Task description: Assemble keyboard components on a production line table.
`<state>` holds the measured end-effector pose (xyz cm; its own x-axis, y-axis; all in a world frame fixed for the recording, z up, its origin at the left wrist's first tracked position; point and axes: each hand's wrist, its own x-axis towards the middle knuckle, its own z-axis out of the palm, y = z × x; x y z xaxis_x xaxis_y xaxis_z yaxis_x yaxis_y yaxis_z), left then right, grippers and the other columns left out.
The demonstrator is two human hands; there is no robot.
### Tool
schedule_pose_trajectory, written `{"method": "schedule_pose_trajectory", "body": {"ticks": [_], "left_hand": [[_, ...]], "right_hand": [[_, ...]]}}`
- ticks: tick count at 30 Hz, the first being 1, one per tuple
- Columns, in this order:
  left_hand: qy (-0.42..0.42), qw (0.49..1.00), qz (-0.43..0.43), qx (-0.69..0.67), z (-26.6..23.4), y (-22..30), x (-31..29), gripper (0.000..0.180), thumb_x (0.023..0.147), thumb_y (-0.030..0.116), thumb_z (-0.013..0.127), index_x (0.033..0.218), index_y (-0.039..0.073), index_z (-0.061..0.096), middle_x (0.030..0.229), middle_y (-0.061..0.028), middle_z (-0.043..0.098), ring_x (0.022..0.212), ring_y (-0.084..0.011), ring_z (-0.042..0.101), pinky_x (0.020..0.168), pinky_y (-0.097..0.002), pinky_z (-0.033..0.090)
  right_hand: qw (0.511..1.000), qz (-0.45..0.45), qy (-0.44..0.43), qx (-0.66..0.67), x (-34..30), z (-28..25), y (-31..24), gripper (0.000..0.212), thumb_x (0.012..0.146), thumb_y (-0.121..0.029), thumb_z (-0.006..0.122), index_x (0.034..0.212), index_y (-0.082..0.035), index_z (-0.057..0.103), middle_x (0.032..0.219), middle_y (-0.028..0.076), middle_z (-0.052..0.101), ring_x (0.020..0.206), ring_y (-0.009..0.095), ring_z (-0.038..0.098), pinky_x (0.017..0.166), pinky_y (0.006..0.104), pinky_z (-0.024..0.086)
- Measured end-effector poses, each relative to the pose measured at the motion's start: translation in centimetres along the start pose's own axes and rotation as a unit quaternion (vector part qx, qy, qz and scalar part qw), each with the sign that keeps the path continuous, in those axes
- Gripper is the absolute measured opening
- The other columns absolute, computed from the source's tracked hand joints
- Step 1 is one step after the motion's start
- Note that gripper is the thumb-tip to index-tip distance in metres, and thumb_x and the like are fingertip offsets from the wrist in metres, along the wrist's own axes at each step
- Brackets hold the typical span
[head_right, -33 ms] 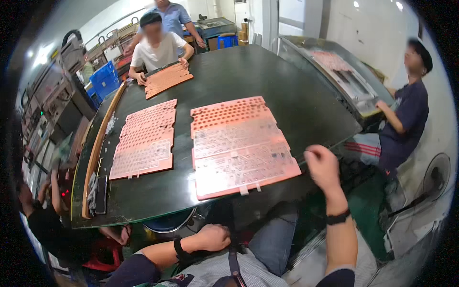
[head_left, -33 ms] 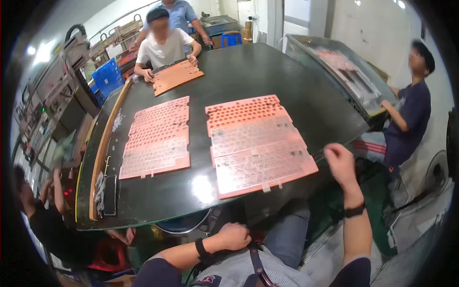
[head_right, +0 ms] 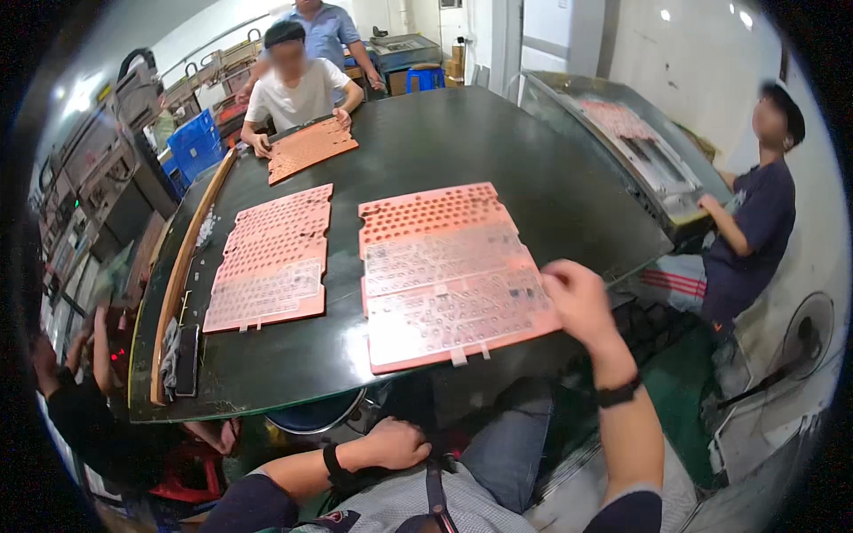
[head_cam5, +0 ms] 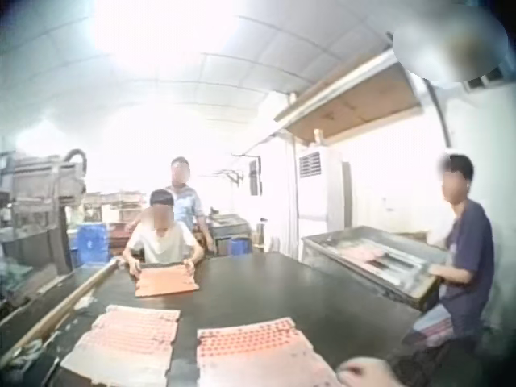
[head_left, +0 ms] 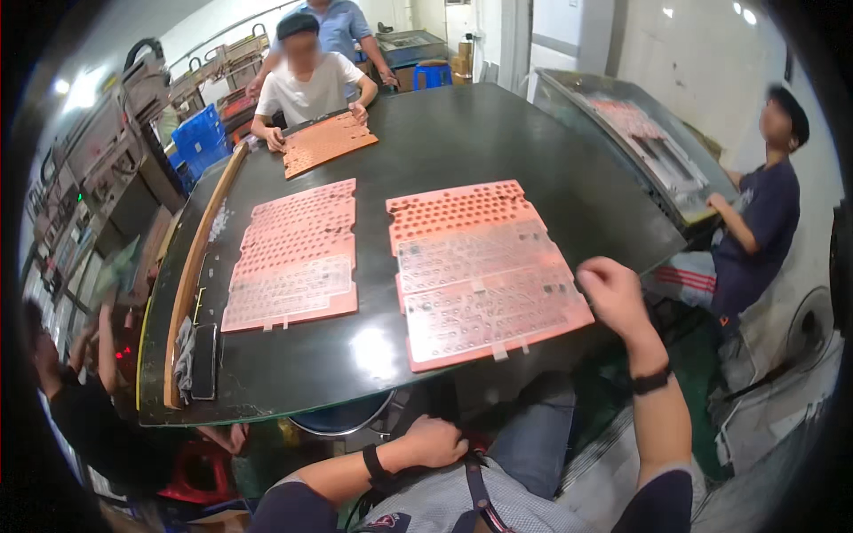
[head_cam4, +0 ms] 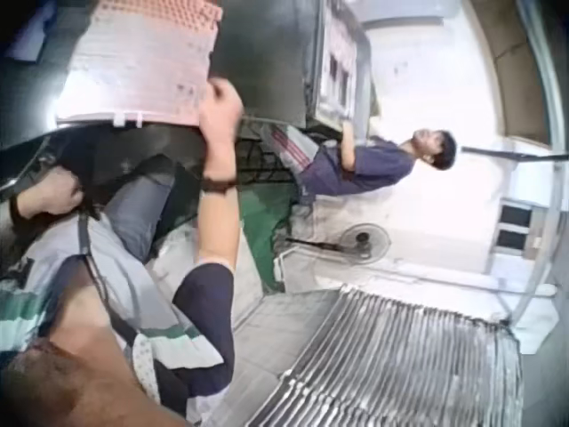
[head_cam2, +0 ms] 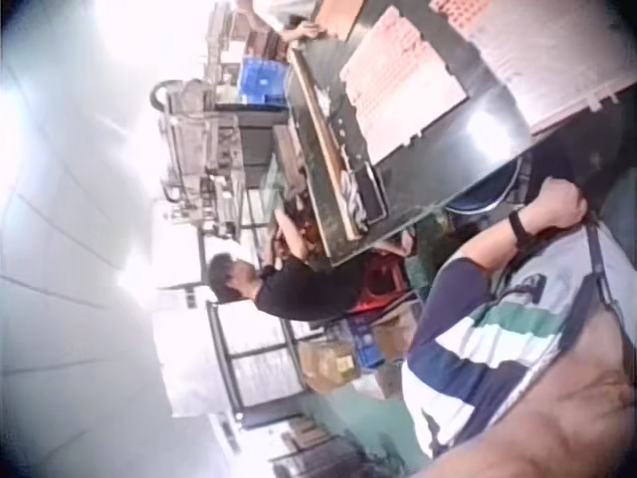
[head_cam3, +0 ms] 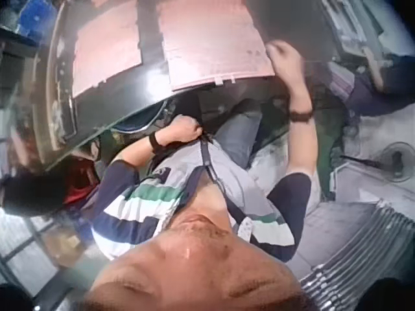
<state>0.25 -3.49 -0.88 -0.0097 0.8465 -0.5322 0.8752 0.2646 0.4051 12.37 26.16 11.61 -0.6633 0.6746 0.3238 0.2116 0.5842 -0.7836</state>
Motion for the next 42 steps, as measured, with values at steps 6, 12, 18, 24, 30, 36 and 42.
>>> {"method": "schedule_pose_trajectory", "body": {"ticks": [6, 12, 18, 24, 30, 36, 42], "left_hand": [[-0.030, 0.996, 0.039, -0.070, 0.6, -1.5, -0.3, 0.061, 0.092, 0.057, 0.036, 0.092, 0.006, 0.070, 0.089, -0.0210, 0.067, 0.084, -0.0388, 0.064, 0.078, -0.0464, 0.050], [0.007, 0.988, 0.058, -0.141, 0.5, -2.9, -1.2, 0.062, 0.092, 0.059, 0.036, 0.103, 0.006, 0.066, 0.089, -0.0225, 0.066, 0.087, -0.0402, 0.063, 0.076, -0.0471, 0.051], [0.005, 0.973, 0.092, -0.211, 0.4, -4.6, -1.1, 0.063, 0.093, 0.056, 0.038, 0.107, 0.001, 0.064, 0.095, -0.0255, 0.064, 0.092, -0.0421, 0.061, 0.081, -0.0474, 0.049], [-0.011, 0.966, 0.146, -0.215, 0.2, -4.5, -0.2, 0.059, 0.094, 0.051, 0.042, 0.106, -0.003, 0.062, 0.097, -0.0265, 0.063, 0.094, -0.0417, 0.060, 0.083, -0.0461, 0.048], [0.009, 0.965, 0.192, -0.179, -1.0, -3.4, 0.9, 0.055, 0.093, 0.048, 0.045, 0.104, -0.004, 0.061, 0.101, -0.0247, 0.063, 0.097, -0.0395, 0.060, 0.085, -0.0452, 0.048], [0.017, 0.967, 0.250, -0.038, -4.9, -1.3, -1.4, 0.053, 0.093, 0.047, 0.047, 0.115, -0.001, 0.057, 0.109, -0.0188, 0.061, 0.104, -0.0338, 0.057, 0.090, -0.0413, 0.045], [0.034, 0.932, 0.355, 0.059, -16.2, 3.8, -4.0, 0.050, 0.093, 0.040, 0.049, 0.117, -0.004, 0.051, 0.122, -0.0227, 0.051, 0.110, -0.0355, 0.052, 0.088, -0.0408, 0.043]], "right_hand": [[0.958, -0.082, -0.256, -0.095, 9.0, 15.2, -6.1, 0.034, 0.078, -0.031, 0.063, 0.082, 0.003, 0.066, 0.079, 0.020, 0.066, 0.076, 0.033, 0.065, 0.071, 0.0395, 0.050], [0.905, -0.099, -0.274, -0.309, 11.2, 22.7, -9.1, 0.039, 0.070, -0.036, 0.066, 0.078, 0.002, 0.067, 0.078, 0.021, 0.067, 0.077, 0.036, 0.065, 0.070, 0.0419, 0.052], [0.900, -0.035, -0.271, -0.339, 13.6, 20.4, -9.3, 0.025, 0.068, -0.021, 0.059, 0.077, 0.001, 0.068, 0.078, 0.020, 0.067, 0.072, 0.036, 0.065, 0.068, 0.0422, 0.051], [0.933, 0.117, -0.268, -0.211, 19.5, 7.4, -9.2, 0.017, 0.076, -0.013, 0.056, 0.069, 0.002, 0.062, 0.062, 0.004, 0.058, 0.059, 0.012, 0.057, 0.052, 0.0262, 0.046], [0.934, 0.095, -0.232, -0.253, 18.7, 1.4, -9.6, 0.023, 0.080, -0.018, 0.057, 0.085, 0.003, 0.065, 0.075, 0.007, 0.063, 0.071, 0.013, 0.059, 0.061, 0.0276, 0.048], [0.901, -0.082, -0.286, -0.316, 13.1, 1.6, -3.9, 0.035, 0.089, -0.023, 0.056, 0.112, 0.003, 0.058, 0.107, 0.020, 0.062, 0.100, 0.033, 0.059, 0.085, 0.0370, 0.046], [0.906, -0.102, -0.259, -0.318, 12.4, 3.0, 3.8, 0.061, 0.090, -0.035, 0.051, 0.133, 0.006, 0.035, 0.132, 0.031, 0.038, 0.125, 0.046, 0.034, 0.104, 0.0479, 0.031]]}}
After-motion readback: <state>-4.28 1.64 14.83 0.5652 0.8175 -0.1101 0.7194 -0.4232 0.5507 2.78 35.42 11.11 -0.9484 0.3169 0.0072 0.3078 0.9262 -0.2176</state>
